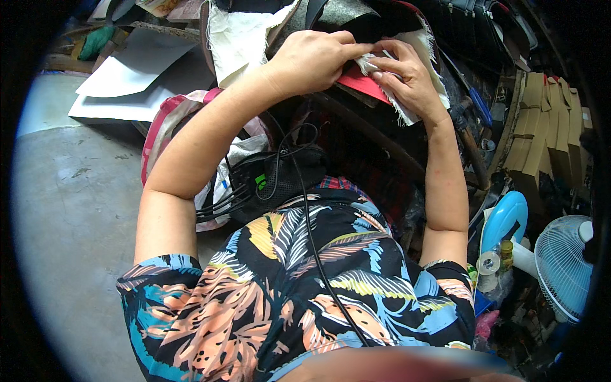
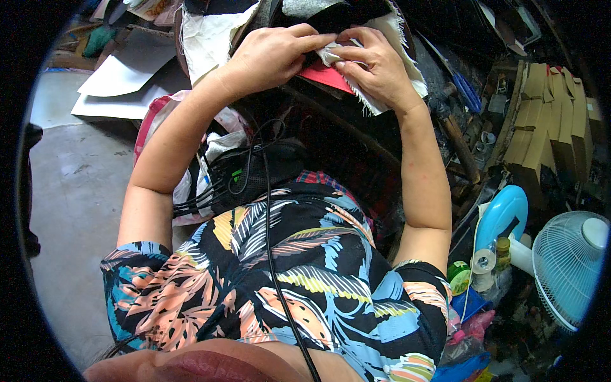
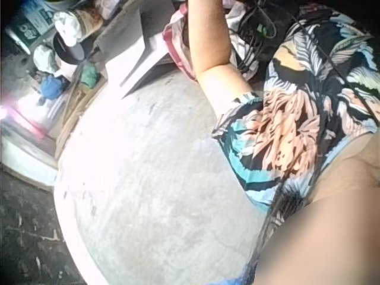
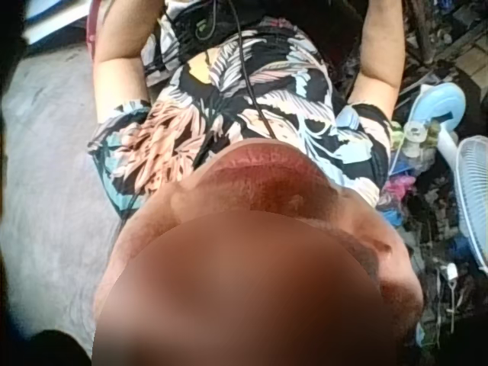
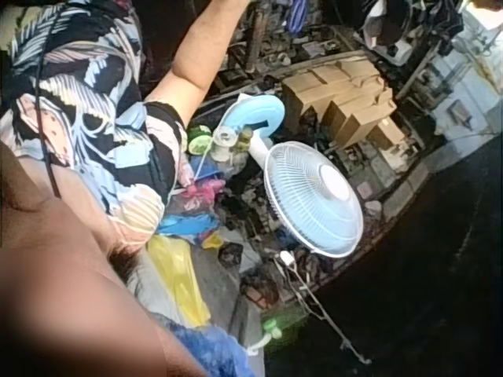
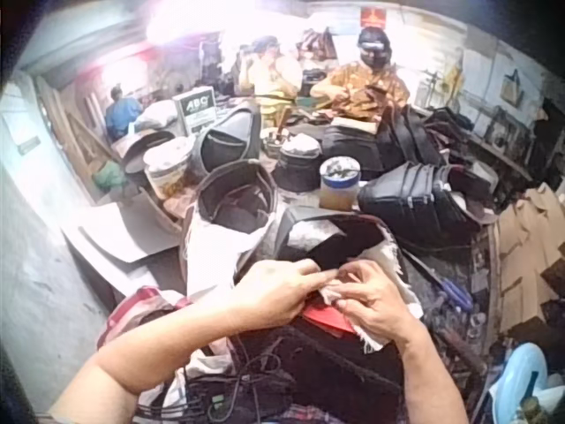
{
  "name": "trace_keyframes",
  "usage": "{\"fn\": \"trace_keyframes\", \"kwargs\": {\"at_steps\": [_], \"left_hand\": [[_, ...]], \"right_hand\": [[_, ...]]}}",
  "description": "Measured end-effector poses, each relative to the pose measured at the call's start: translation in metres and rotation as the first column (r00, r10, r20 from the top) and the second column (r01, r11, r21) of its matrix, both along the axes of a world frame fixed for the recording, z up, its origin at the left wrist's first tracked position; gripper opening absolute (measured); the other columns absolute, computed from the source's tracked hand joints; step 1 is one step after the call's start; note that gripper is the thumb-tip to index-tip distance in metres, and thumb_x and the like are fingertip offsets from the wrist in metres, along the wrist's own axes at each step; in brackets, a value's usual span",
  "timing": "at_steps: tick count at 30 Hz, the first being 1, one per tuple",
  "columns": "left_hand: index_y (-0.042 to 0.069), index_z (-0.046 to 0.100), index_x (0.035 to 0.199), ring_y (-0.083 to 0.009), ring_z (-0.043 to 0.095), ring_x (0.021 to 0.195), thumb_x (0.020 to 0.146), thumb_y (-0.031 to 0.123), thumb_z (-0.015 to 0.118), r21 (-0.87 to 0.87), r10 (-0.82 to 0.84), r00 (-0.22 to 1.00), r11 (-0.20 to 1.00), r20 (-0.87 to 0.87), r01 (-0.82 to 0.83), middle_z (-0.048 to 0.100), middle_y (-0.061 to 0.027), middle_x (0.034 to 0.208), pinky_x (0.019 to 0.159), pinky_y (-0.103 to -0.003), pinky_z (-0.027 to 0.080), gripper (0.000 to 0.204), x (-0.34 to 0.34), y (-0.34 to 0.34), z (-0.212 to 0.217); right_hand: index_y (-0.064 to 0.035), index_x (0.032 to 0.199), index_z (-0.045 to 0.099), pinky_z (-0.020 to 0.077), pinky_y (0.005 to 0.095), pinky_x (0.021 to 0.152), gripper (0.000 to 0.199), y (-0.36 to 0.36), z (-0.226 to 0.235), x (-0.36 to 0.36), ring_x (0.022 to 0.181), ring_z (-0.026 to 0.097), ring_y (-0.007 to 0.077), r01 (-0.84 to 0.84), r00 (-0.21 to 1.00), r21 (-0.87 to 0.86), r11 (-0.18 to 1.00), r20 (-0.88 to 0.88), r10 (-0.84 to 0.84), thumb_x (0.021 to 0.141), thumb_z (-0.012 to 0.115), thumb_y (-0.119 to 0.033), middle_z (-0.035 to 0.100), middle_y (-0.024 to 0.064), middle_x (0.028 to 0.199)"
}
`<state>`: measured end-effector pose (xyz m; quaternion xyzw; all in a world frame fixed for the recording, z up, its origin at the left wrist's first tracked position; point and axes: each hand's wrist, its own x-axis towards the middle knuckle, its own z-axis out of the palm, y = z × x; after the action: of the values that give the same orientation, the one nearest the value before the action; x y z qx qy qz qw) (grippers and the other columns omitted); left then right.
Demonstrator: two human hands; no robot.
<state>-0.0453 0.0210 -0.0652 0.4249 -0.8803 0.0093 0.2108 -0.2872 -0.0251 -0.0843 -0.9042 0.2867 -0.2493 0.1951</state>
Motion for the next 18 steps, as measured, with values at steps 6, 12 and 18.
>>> {"fn": "trace_keyframes", "kwargs": {"at_steps": [6,12,18], "left_hand": [[0.012,0.073,0.099,-0.0261,0.069,0.088,0.087,0.015,0.063,0.107,0.007,0.998,0.994,-0.063,-0.001,0.066,-0.0068,0.094,0.078,-0.038,0.055,0.016,0.006,-0.002,0.003],[0.008,0.066,0.090,-0.0262,0.068,0.084,0.085,0.014,0.067,-0.027,-0.084,0.996,0.996,-0.028,0.083,0.062,-0.0078,0.090,0.073,-0.036,0.055,0.007,0.010,0.003,-0.003],[0.005,0.057,0.088,-0.0298,0.063,0.085,0.084,0.010,0.069,-0.070,-0.211,0.973,0.976,-0.089,0.206,0.057,-0.0097,0.094,0.071,-0.038,0.052,0.014,0.018,0.008,-0.003]], "right_hand": [[-0.0172,0.107,0.078,0.0428,0.0404,0.105,0.027,0.002,0.006,-0.001,0.119,0.055,0.0290,-0.012,0.999,-0.100,0.995,-0.049,0.007,0.085,0.069,-0.030,0.063,0.0115,0.123],[-0.0176,0.107,0.078,0.0431,0.0401,0.104,0.024,0.001,0.001,0.001,0.120,0.055,0.0288,0.014,0.998,-0.098,0.995,-0.060,-0.020,0.089,0.067,-0.030,0.063,0.0113,0.123],[-0.0148,0.108,0.077,0.0430,0.0397,0.104,0.026,-0.002,-0.001,-0.002,0.119,0.056,0.0282,-0.046,0.999,-0.031,0.998,0.021,0.046,0.093,0.064,-0.031,0.065,0.0118,0.119]]}}
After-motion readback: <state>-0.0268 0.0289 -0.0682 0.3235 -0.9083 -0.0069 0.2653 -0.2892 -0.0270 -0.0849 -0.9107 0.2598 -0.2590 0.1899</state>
